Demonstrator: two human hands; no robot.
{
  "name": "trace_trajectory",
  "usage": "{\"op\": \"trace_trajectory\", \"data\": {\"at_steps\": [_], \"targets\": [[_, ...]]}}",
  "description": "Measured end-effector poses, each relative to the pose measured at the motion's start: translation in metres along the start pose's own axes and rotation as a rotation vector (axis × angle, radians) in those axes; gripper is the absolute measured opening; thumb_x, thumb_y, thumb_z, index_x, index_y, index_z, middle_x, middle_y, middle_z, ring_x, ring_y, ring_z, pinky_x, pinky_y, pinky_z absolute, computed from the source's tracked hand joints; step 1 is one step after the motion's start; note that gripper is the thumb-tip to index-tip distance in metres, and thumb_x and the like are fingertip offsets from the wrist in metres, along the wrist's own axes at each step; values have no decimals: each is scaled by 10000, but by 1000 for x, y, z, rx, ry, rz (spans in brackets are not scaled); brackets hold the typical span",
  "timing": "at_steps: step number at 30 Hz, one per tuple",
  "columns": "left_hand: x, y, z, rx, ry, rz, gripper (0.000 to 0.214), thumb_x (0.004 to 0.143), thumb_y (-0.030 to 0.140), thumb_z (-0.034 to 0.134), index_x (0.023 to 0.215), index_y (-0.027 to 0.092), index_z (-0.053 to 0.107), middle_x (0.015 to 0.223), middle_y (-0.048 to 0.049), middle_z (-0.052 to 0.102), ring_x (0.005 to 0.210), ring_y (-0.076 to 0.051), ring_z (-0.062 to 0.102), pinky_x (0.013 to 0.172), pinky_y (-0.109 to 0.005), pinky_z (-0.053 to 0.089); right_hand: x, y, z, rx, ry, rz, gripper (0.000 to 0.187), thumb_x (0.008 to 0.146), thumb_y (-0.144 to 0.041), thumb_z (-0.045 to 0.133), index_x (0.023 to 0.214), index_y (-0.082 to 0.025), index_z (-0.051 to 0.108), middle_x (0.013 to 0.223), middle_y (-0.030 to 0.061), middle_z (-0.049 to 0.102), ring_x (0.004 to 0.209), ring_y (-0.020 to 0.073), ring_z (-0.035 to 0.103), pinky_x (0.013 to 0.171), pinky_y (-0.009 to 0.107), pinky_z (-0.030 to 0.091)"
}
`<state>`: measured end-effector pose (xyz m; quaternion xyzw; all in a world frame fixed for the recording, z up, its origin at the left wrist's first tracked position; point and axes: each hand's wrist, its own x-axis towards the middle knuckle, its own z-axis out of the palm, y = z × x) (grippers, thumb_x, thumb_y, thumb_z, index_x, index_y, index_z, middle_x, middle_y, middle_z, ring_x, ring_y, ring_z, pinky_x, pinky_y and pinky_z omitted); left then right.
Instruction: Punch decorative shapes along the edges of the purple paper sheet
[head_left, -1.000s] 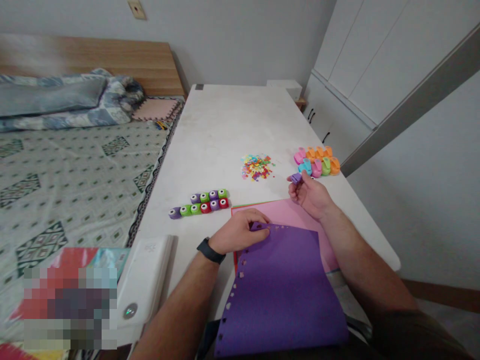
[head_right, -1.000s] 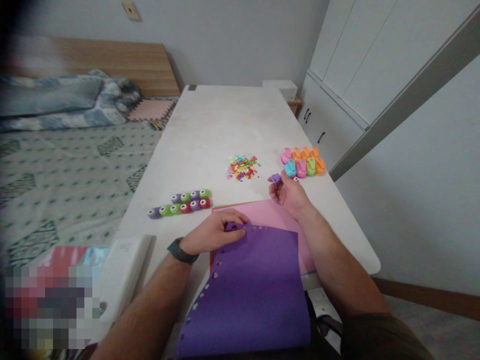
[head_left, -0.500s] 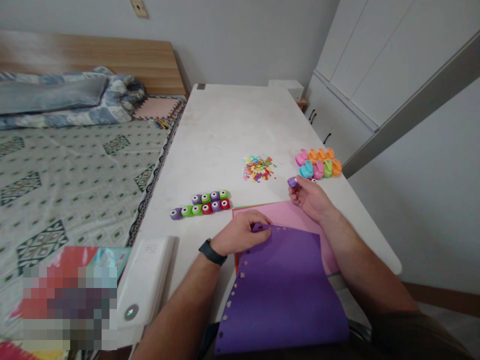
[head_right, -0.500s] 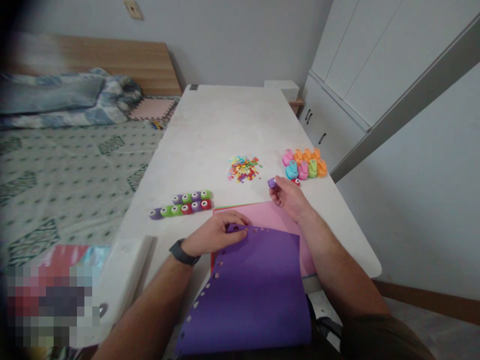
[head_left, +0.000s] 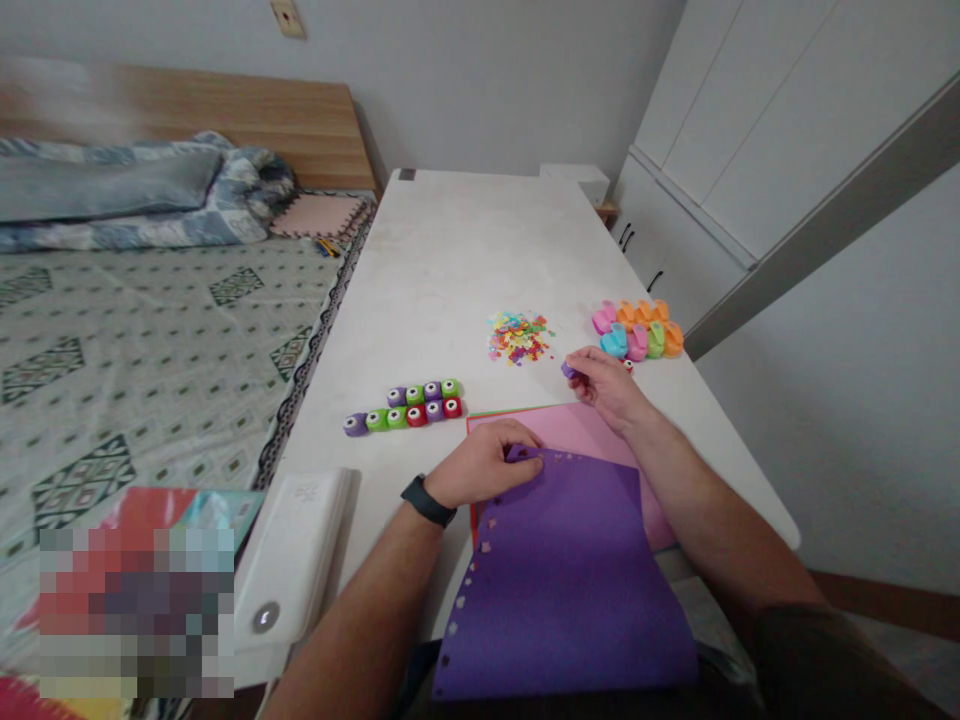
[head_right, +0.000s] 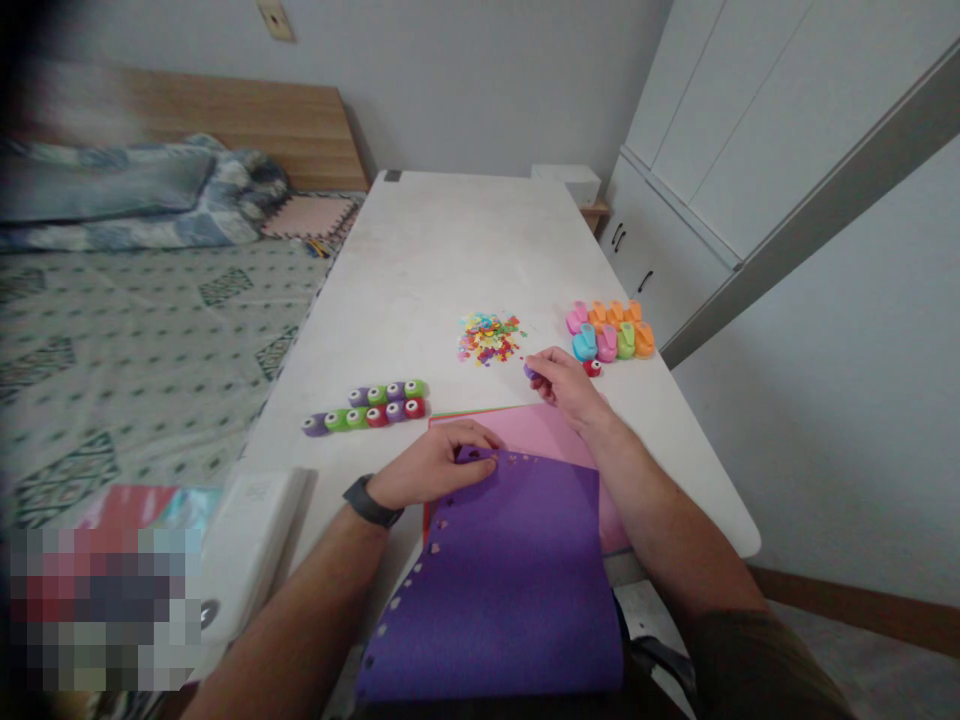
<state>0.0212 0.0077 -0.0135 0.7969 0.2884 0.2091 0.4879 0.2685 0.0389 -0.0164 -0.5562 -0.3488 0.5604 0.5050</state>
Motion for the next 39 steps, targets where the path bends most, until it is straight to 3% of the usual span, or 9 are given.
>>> {"op": "trace_trajectory", "data": {"at_steps": [7, 14, 19, 28, 39], "targets": [[0, 0, -1, -16, 2, 1, 151, 858, 253, 671, 946, 180, 768, 1031, -71, 769, 959, -186, 683, 934, -294, 508, 8, -8, 11, -4, 69, -22, 343, 721, -448, 814, 775, -221, 563, 583, -48, 584, 447, 58, 436, 398, 185, 233], [0, 0, 0, -28, 5, 11, 147, 863, 243, 662, 939, 172, 765, 1033, -72, 768, 955, -183, 682, 927, -293, 506, 15, -10, 18, 30, -13, -3, 323, 750, -463, 800, 808, -189, 637, 657, 0, 628, 504, 67, 484, 403, 191, 269], [0, -1, 0, -29, 4, 7, 159, 867, 247, 660, 956, 172, 768, 1033, -71, 768, 953, -183, 682, 917, -292, 506, 22, 1, 16, -6, -16, -26, 354, 740, -482, 813, 779, -188, 620, 630, -2, 618, 469, 58, 443, 381, 179, 214], [0, 0, -1, -14, -3, 9, 161, 872, 243, 657, 954, 162, 768, 1025, -73, 768, 944, -184, 679, 910, -292, 504, 23, 8, 15, -85, 24, -37, 367, 704, -467, 838, 807, -189, 620, 612, -12, 626, 450, 49, 459, 383, 150, 264], [1, -1, 0, 0, 5, 21, 175, 872, 246, 658, 973, 156, 769, 1025, -75, 768, 944, -181, 680, 909, -286, 505, 29, 7, 8, 33, 67, -55, 403, 730, -544, 793, 789, -188, 613, 632, -15, 611, 434, 53, 450, 340, 168, 228]]}}
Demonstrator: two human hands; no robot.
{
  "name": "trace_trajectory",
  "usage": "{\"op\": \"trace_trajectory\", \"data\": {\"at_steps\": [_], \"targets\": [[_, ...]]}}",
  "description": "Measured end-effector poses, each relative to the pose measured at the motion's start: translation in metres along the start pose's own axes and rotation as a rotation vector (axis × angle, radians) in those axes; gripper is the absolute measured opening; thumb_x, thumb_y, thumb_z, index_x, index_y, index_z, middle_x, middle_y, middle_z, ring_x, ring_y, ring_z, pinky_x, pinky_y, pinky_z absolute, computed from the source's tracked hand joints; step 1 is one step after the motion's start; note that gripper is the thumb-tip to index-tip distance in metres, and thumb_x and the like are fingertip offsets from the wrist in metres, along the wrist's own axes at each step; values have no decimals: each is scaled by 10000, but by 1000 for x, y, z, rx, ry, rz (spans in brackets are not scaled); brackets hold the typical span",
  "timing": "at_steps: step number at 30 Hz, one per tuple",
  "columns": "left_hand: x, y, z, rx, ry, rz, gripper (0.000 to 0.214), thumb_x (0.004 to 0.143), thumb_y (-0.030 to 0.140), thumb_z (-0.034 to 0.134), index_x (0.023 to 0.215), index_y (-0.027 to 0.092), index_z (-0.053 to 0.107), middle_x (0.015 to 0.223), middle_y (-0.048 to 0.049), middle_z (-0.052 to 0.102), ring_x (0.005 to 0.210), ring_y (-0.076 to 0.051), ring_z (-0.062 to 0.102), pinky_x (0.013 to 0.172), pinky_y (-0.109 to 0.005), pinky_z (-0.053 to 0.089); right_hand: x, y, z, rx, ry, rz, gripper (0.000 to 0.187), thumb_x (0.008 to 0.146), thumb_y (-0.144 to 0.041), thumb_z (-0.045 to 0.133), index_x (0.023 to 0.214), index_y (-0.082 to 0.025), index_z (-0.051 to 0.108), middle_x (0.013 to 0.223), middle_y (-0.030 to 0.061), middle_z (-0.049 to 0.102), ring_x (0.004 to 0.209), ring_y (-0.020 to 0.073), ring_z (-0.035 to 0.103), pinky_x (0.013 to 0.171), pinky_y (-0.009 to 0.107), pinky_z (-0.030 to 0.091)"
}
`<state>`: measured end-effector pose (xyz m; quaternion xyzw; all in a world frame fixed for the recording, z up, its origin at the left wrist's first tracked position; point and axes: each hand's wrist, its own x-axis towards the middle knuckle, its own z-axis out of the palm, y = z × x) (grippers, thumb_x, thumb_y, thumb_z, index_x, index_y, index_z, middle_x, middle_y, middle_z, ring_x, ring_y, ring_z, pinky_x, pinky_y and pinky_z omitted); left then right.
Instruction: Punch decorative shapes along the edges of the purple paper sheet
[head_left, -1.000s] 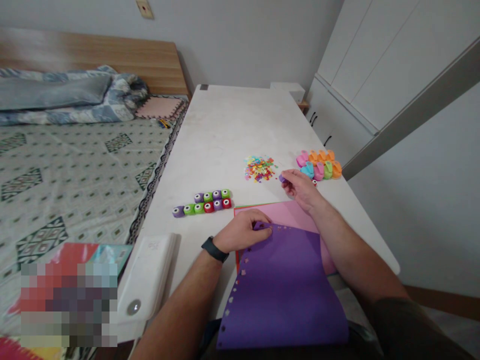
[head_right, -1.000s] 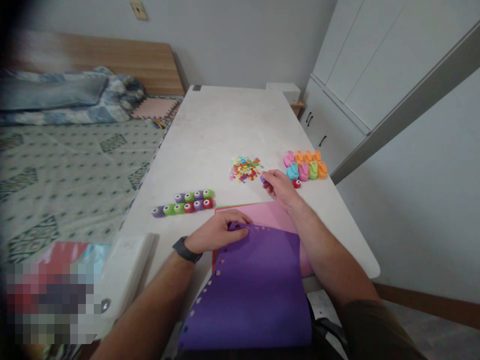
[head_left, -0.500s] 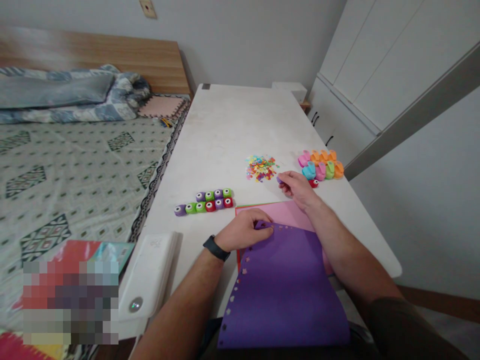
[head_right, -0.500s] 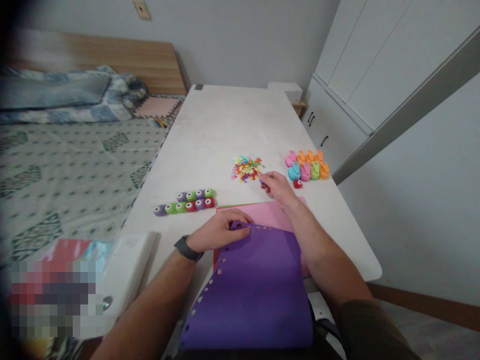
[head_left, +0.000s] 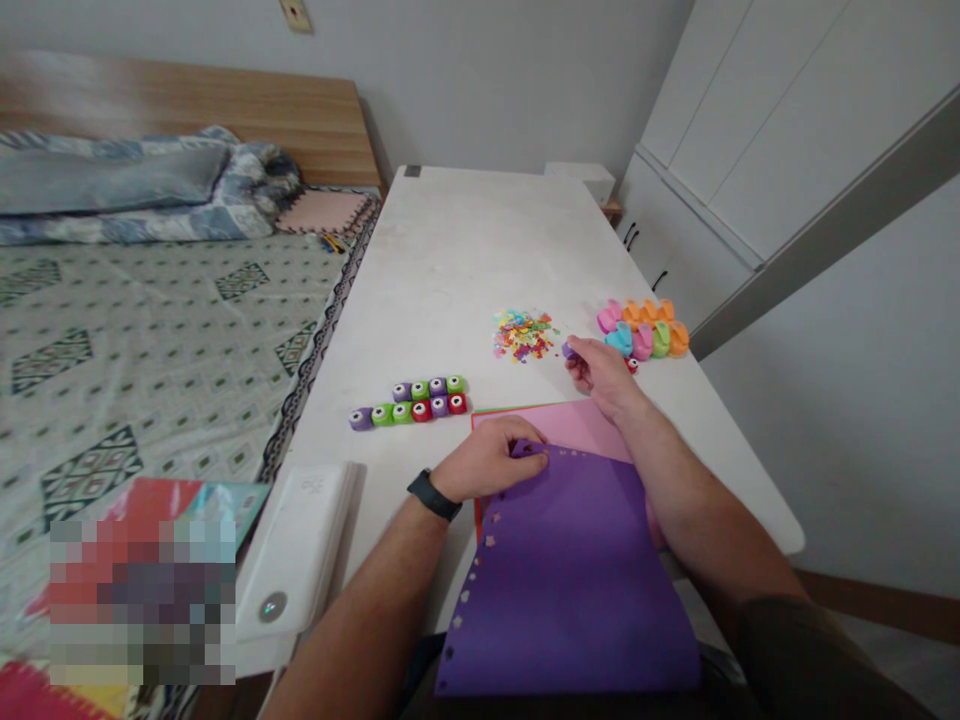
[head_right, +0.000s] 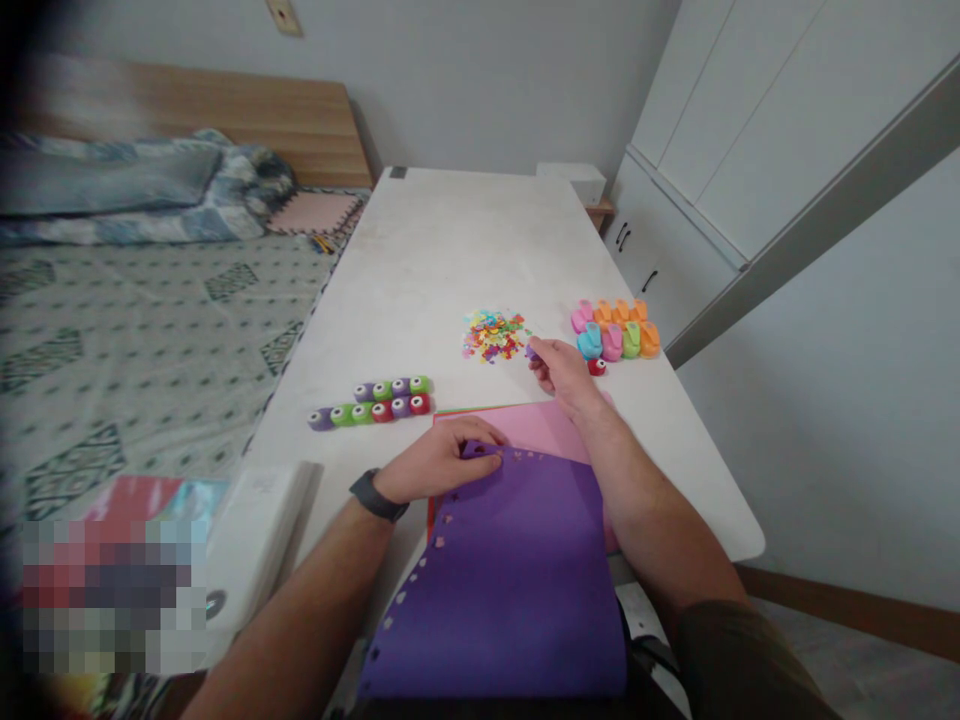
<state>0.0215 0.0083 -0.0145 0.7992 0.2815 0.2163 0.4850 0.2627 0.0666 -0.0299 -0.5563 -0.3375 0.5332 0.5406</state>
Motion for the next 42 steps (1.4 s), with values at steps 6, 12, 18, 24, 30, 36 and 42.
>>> {"op": "trace_trajectory", "data": {"at_steps": [6, 12, 18, 24, 30, 36, 42], "targets": [[0, 0, -1, 8, -3, -4, 181, 874, 249, 655, 981, 156, 769, 1028, -72, 767, 951, -179, 681, 915, -284, 504, -1, 2, -4, -11, -39, 12, 406, 757, -570, 758, 782, -200, 594, 569, -45, 558, 387, 53, 407, 336, 180, 201], [0, -1, 0, 9, 1, -14, 183, 881, 262, 655, 981, 156, 766, 1026, -71, 766, 940, -179, 680, 904, -289, 508, -9, -8, -6, 2, 8, -43, 358, 747, -481, 785, 754, -202, 561, 526, -64, 522, 378, 43, 361, 355, 176, 217], [-1, 1, -2, -42, -26, 27, 162, 876, 266, 682, 965, 162, 768, 1031, -82, 761, 943, -181, 684, 907, -300, 515, -16, -12, -11, 16, -13, -80, 360, 758, -469, 795, 760, -203, 553, 535, -65, 516, 392, 44, 361, 365, 174, 216], [-3, 9, -4, -192, -93, 98, 115, 862, 231, 709, 926, 160, 773, 1071, -108, 749, 995, -183, 688, 936, -313, 522, -17, -16, -16, 79, 6, -170, 380, 769, -526, 778, 788, -218, 556, 576, -56, 534, 417, 57, 395, 359, 189, 234], [-6, 25, -9, -344, -305, 149, 157, 863, 234, 728, 971, 156, 810, 1058, -125, 742, 958, -180, 697, 896, -297, 538, -19, -20, -20, 118, 0, -210, 400, 768, -543, 779, 785, -222, 540, 567, -60, 516, 426, 63, 393, 369, 195, 243], [-8, 28, -11, -376, -391, 125, 183, 857, 264, 746, 995, 171, 823, 1035, -137, 752, 946, -195, 704, 878, -298, 546, -20, -22, -22, 115, -5, -214, 404, 767, -545, 781, 807, -223, 542, 577, -57, 520, 437, 67, 406, 377, 202, 239], [-8, 29, -14, -378, -415, 130, 174, 850, 262, 748, 979, 178, 829, 1052, -137, 744, 957, -196, 703, 906, -304, 552, -25, -25, -19, 73, -1, -203, 414, 749, -557, 784, 802, -231, 534, 587, -55, 524, 445, 71, 407, 391, 222, 241]]}}
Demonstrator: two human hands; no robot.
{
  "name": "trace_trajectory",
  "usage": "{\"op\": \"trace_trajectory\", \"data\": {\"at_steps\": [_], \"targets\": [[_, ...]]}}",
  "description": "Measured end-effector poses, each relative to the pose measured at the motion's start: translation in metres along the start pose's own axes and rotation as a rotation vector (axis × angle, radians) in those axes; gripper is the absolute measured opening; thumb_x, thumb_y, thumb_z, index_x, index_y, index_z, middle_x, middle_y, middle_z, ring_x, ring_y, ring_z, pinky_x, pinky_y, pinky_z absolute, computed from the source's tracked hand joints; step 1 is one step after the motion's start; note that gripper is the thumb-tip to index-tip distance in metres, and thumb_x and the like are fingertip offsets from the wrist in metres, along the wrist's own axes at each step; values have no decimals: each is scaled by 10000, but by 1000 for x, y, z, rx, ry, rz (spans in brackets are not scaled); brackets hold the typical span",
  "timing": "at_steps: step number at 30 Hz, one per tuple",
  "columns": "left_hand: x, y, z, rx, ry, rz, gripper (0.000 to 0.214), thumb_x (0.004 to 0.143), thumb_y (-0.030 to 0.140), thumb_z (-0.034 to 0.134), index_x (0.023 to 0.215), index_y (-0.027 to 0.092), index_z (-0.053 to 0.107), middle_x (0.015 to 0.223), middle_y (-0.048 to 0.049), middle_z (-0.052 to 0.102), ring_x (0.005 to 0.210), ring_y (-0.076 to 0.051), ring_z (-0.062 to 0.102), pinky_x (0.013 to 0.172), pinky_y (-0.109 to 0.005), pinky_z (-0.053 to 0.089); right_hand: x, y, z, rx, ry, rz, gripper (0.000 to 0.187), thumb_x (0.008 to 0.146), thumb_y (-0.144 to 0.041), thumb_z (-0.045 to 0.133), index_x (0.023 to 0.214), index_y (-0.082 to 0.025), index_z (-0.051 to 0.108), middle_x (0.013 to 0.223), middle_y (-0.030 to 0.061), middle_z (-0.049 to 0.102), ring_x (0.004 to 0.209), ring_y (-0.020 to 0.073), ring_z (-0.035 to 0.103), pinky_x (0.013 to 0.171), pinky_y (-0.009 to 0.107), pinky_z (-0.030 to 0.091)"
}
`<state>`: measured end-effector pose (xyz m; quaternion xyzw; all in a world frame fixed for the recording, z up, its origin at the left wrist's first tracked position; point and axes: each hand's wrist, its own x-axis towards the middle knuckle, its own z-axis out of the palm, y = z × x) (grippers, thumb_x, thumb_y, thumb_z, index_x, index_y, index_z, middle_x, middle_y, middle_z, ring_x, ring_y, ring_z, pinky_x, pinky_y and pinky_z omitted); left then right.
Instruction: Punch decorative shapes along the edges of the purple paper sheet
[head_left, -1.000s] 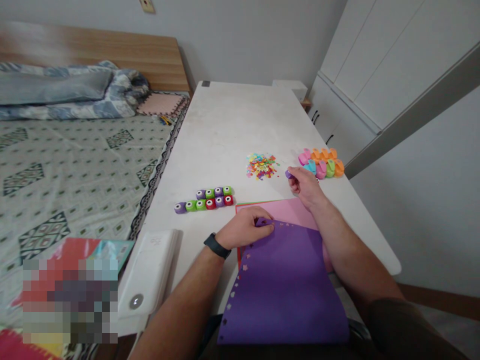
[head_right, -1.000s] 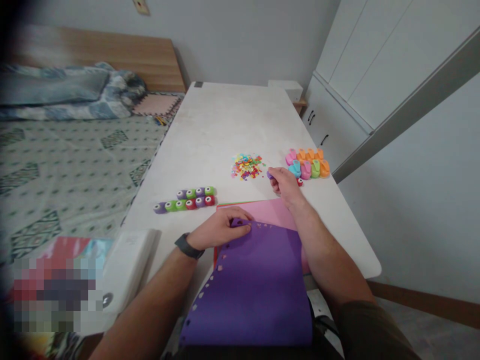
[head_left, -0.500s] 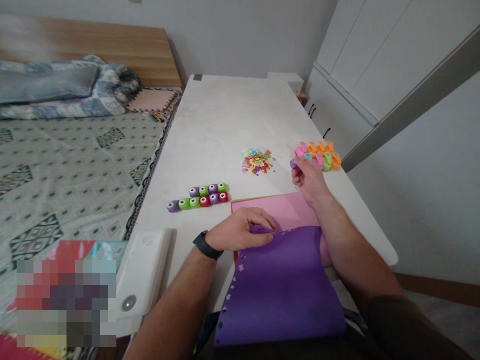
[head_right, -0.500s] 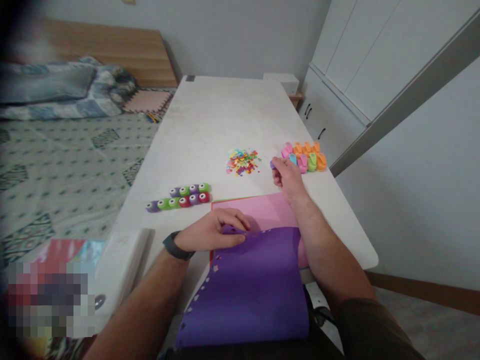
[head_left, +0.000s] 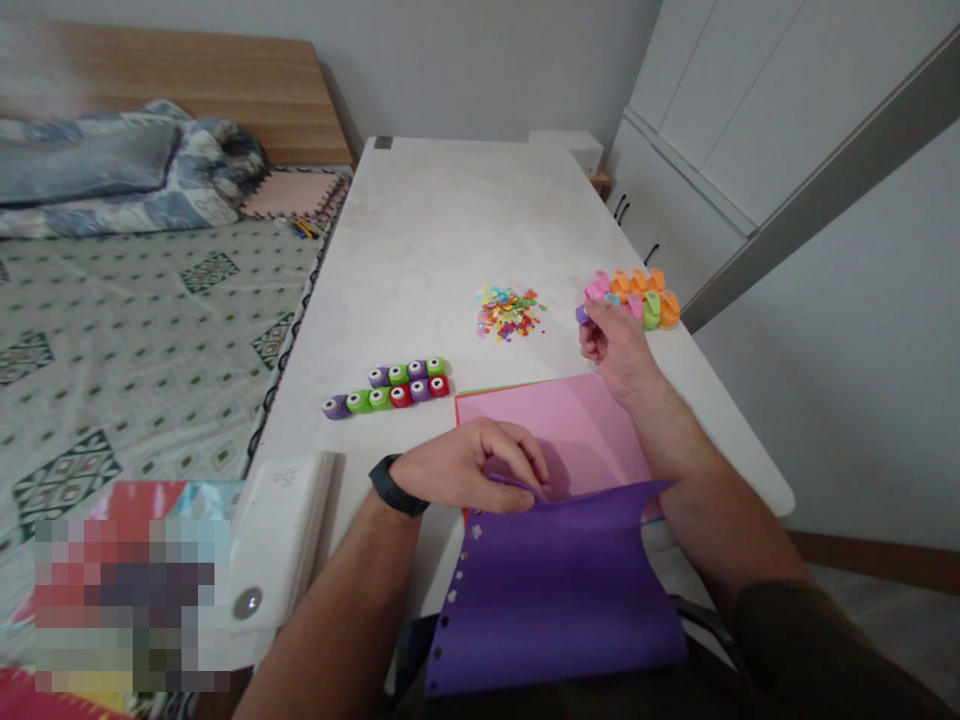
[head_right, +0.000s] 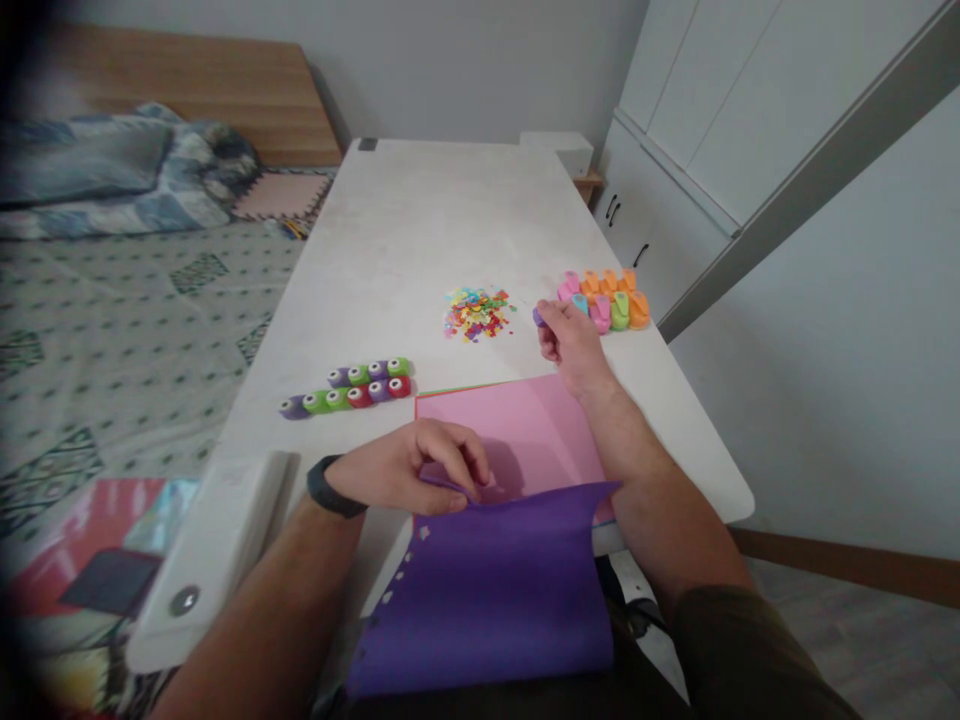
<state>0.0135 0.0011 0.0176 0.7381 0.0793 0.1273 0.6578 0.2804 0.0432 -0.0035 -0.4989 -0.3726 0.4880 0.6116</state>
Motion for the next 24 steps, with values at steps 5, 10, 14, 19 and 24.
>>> {"op": "trace_trajectory", "data": {"at_steps": [5, 10, 14, 19, 24], "targets": [[-3, 1, -1, 15, 4, -1, 179, 839, 262, 758, 984, 188, 831, 1059, -131, 731, 961, -201, 690, 911, -322, 554, -2, -1, 1, -12, 4, 4, 421, 743, -563, 787, 803, -237, 527, 595, -56, 519, 452, 73, 399, 402, 228, 240], [-3, 3, -1, 36, 22, 0, 175, 840, 257, 759, 984, 189, 831, 1104, -130, 714, 1014, -211, 675, 960, -345, 536, -2, 1, 0, 9, -31, -16, 401, 769, -554, 777, 802, -235, 537, 602, -48, 517, 455, 76, 393, 403, 230, 235], [-3, 2, -2, 44, 102, 5, 159, 841, 248, 761, 974, 192, 829, 1160, -133, 699, 1092, -226, 660, 1017, -375, 508, -2, 0, 0, 29, -36, -17, 406, 764, -561, 783, 799, -236, 542, 600, -46, 523, 461, 80, 401, 405, 231, 246], [-4, 0, -3, 14, 172, 35, 147, 843, 223, 759, 968, 184, 825, 1180, -137, 696, 1101, -228, 664, 1024, -385, 501, -2, -4, -2, 29, -18, -19, 432, 757, -591, 778, 781, -242, 525, 590, -48, 515, 465, 85, 408, 412, 236, 268], [-4, 6, -3, 0, 109, 37, 149, 827, 214, 766, 958, 191, 833, 1158, -141, 711, 1077, -235, 679, 999, -372, 521, -2, -6, -2, 38, -16, -17, 422, 772, -579, 770, 781, -241, 517, 598, -49, 510, 466, 80, 403, 413, 234, 283]]}}
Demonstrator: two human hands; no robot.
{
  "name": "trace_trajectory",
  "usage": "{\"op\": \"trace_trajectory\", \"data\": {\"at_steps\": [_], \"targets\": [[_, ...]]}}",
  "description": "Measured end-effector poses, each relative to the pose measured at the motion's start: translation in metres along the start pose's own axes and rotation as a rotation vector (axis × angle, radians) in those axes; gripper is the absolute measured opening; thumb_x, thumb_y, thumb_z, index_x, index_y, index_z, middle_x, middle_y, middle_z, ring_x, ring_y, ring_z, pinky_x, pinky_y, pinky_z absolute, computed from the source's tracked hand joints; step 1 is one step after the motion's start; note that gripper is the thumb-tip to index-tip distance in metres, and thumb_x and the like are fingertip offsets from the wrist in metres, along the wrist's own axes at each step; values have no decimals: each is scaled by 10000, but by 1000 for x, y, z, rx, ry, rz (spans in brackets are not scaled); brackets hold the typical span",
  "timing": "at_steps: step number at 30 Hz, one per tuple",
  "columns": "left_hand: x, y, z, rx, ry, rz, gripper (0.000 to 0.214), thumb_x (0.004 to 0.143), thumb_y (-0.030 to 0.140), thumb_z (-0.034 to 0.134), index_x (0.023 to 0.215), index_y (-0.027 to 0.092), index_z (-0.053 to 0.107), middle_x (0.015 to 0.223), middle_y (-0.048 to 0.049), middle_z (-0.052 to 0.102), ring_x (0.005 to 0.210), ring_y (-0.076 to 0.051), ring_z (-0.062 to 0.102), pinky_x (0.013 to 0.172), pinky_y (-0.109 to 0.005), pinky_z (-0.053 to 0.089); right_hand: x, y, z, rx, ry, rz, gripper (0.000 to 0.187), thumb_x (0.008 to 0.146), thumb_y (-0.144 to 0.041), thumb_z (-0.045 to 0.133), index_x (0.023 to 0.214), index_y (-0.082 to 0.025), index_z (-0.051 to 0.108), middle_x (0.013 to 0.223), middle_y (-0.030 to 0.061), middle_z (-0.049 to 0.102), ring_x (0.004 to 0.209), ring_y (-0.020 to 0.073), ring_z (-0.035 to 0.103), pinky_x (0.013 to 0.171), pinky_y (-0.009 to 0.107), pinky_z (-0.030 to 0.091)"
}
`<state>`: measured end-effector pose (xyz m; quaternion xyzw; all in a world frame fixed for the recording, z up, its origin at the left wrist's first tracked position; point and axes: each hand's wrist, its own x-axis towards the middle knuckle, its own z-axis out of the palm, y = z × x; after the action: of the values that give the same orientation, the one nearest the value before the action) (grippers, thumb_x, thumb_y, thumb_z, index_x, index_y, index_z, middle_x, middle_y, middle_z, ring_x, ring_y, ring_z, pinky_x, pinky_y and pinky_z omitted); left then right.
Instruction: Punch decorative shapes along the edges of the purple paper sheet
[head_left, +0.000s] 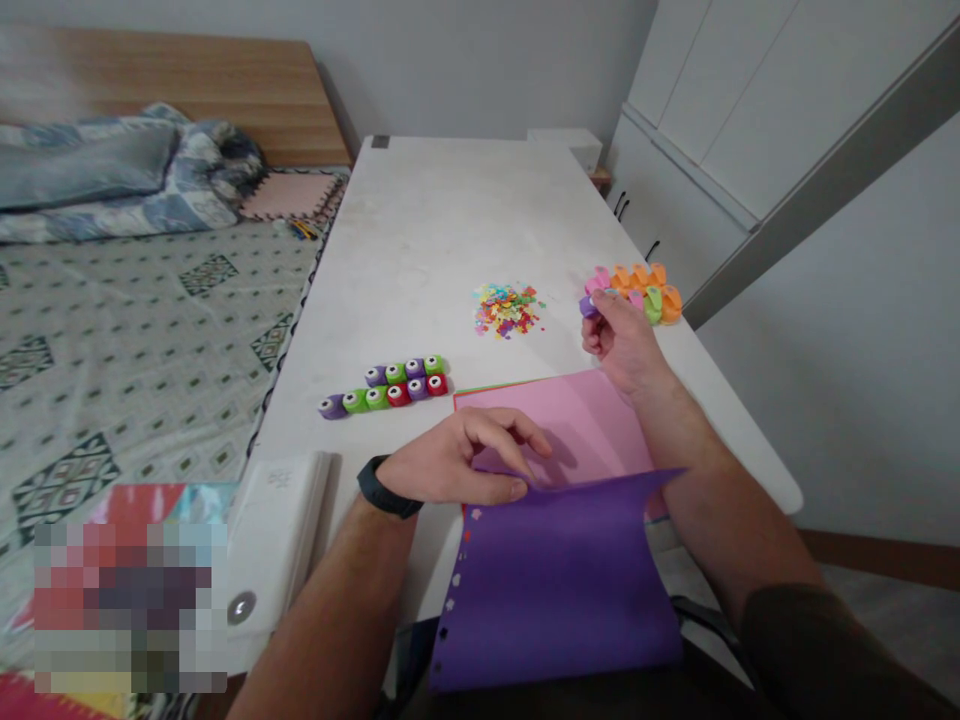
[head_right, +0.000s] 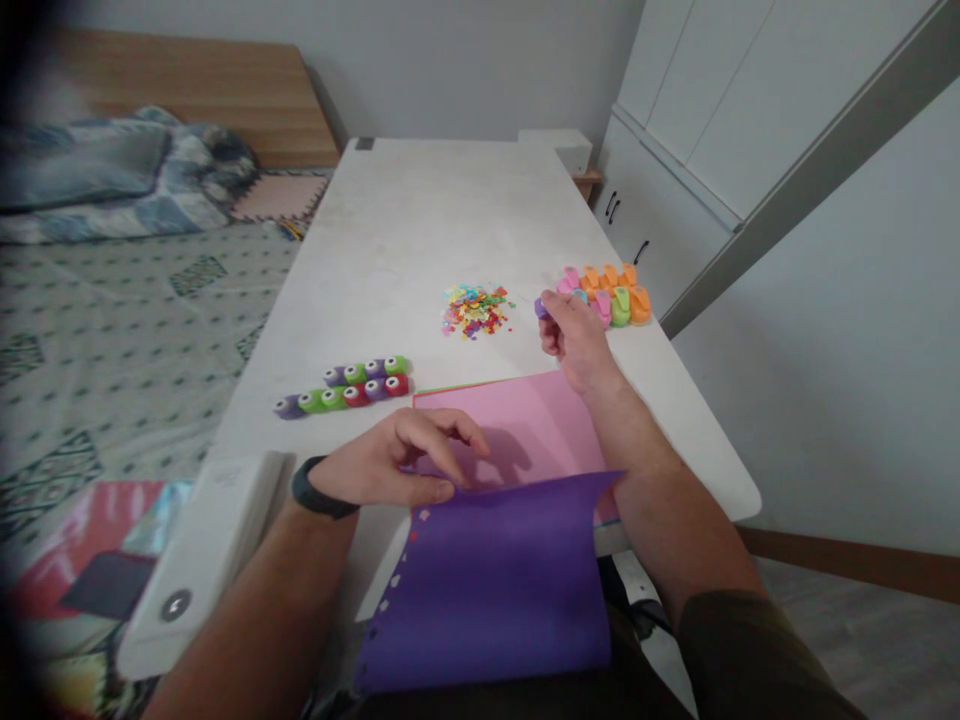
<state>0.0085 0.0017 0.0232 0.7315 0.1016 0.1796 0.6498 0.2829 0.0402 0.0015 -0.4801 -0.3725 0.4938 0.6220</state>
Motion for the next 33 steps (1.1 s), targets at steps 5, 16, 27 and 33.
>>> {"op": "trace_trajectory", "data": {"at_steps": [5, 16, 27, 33], "targets": [[0, 4, 2, 13, -120, -12, 156, 816, 235, 775, 957, 207, 837, 1163, -142, 720, 1069, -244, 684, 1003, -378, 524, -1, 1, 2, -26, 7, 23, 444, 768, -593, 774, 775, -238, 508, 595, -50, 513, 462, 77, 424, 409, 230, 284], [1, 1, 3, 14, -113, -40, 167, 834, 248, 760, 975, 199, 833, 1151, -141, 725, 1046, -233, 687, 973, -363, 537, -2, -1, 3, -10, -5, 37, 452, 768, -624, 751, 772, -239, 515, 609, -40, 525, 468, 83, 414, 412, 239, 278], [2, -2, 1, 35, -11, -40, 172, 857, 248, 747, 998, 195, 828, 1144, -130, 711, 1060, -212, 671, 991, -348, 518, -7, -9, 3, 147, -135, 244, 381, 837, -602, 651, 842, -227, 582, 615, -28, 528, 479, 103, 397, 430, 248, 302], [2, -4, 1, 48, 104, -52, 148, 854, 250, 754, 968, 184, 820, 1124, -124, 716, 1035, -203, 673, 958, -344, 526, -7, -11, 2, 192, -196, 281, 382, 858, -580, 617, 921, -203, 643, 622, -21, 503, 476, 107, 387, 429, 246, 303]]}}
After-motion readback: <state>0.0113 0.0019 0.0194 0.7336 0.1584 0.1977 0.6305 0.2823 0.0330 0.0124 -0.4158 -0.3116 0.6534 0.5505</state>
